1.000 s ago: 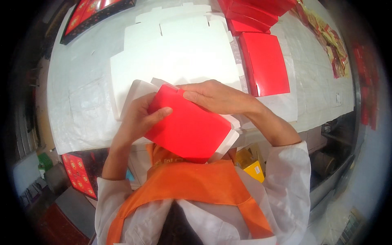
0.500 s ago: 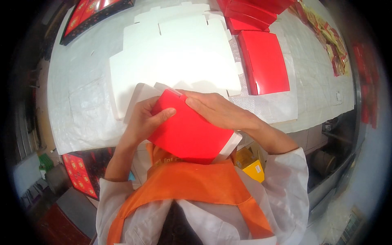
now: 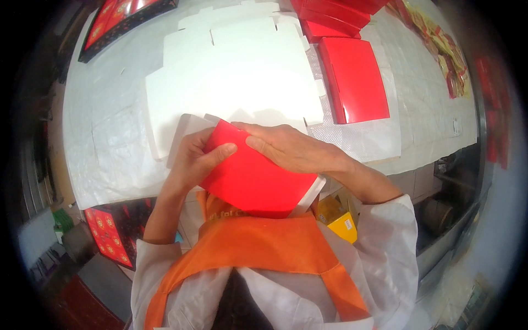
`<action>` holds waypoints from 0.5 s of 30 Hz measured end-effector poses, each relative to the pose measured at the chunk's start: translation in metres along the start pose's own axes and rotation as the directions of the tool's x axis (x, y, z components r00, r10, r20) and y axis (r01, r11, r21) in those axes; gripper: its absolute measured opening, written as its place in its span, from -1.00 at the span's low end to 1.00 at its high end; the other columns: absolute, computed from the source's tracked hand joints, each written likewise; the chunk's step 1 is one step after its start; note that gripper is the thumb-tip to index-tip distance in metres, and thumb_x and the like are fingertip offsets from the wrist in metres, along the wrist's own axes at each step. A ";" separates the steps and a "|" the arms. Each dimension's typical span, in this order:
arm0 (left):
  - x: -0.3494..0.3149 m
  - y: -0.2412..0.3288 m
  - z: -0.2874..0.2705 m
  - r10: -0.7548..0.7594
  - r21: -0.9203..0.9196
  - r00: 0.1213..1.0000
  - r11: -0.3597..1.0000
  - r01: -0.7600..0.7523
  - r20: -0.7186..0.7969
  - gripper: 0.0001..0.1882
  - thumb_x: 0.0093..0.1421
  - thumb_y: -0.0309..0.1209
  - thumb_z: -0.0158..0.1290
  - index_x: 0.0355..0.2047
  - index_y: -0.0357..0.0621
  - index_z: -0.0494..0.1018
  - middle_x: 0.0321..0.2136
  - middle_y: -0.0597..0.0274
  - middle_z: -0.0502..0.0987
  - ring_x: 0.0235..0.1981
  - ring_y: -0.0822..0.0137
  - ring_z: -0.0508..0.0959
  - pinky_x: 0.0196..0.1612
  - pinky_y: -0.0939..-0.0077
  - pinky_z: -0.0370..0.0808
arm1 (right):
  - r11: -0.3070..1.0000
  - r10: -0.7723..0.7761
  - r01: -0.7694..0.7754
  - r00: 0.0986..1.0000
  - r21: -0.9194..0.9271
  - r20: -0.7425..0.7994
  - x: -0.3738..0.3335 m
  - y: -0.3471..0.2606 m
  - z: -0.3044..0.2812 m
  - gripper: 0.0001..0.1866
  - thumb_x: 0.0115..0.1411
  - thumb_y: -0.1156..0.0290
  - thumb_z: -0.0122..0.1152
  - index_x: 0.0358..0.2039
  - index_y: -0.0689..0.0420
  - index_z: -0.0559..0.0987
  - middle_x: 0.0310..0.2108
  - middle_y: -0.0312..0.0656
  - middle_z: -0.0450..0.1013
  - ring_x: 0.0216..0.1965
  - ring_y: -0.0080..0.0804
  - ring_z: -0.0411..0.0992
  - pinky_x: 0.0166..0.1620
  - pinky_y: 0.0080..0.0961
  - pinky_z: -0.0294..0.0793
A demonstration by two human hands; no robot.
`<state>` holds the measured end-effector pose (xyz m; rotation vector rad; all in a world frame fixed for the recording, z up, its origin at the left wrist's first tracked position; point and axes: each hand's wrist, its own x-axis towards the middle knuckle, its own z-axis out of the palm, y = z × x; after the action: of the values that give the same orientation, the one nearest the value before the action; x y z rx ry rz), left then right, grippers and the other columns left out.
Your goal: The person assembles small red boxes by folding white cardboard pieces and inserting them into red plastic shells. They repeatedly pick up a white piece, fold it, and place it into a red shell, then stack the finished units on the table.
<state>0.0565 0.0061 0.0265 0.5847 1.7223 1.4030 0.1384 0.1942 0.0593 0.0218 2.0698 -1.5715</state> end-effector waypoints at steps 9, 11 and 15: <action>-0.002 0.005 -0.005 -0.106 -0.082 0.991 0.992 0.099 -0.083 -0.78 0.06 -0.42 0.07 -0.29 -0.28 0.46 -0.44 0.32 0.51 -0.40 0.54 0.46 -0.33 0.67 0.41 | 0.993 -0.057 0.048 0.996 -0.112 -0.075 -0.002 0.008 -0.003 -0.55 0.23 0.27 -0.26 0.13 0.05 0.18 -0.09 0.02 0.34 -0.08 -0.17 0.32 -0.02 -0.44 0.27; -0.003 0.010 -0.010 -0.094 -0.118 0.990 0.990 0.082 -0.106 -0.79 0.05 -0.43 0.08 -0.29 -0.27 0.46 -0.44 0.33 0.51 -0.40 0.55 0.46 -0.33 0.67 0.40 | 0.999 -0.037 0.036 0.997 -0.014 -0.069 -0.004 0.009 -0.009 -0.56 0.21 0.28 -0.21 0.11 0.09 0.22 -0.05 -0.02 0.32 -0.05 -0.23 0.31 0.01 -0.48 0.24; -0.001 0.013 -0.015 -0.095 -0.110 0.992 0.990 0.085 -0.086 -0.79 0.05 -0.43 0.10 -0.30 -0.24 0.47 -0.45 0.34 0.51 -0.40 0.57 0.46 -0.33 0.68 0.40 | 0.993 -0.075 0.080 0.995 0.083 -0.062 -0.004 0.006 -0.008 -0.55 0.18 0.31 -0.15 0.07 0.18 0.26 0.01 -0.08 0.29 0.02 -0.32 0.25 0.06 -0.51 0.19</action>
<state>0.0427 0.0005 0.0393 0.3854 1.7115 1.4666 0.1409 0.2049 0.0573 0.0186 2.0691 -1.7245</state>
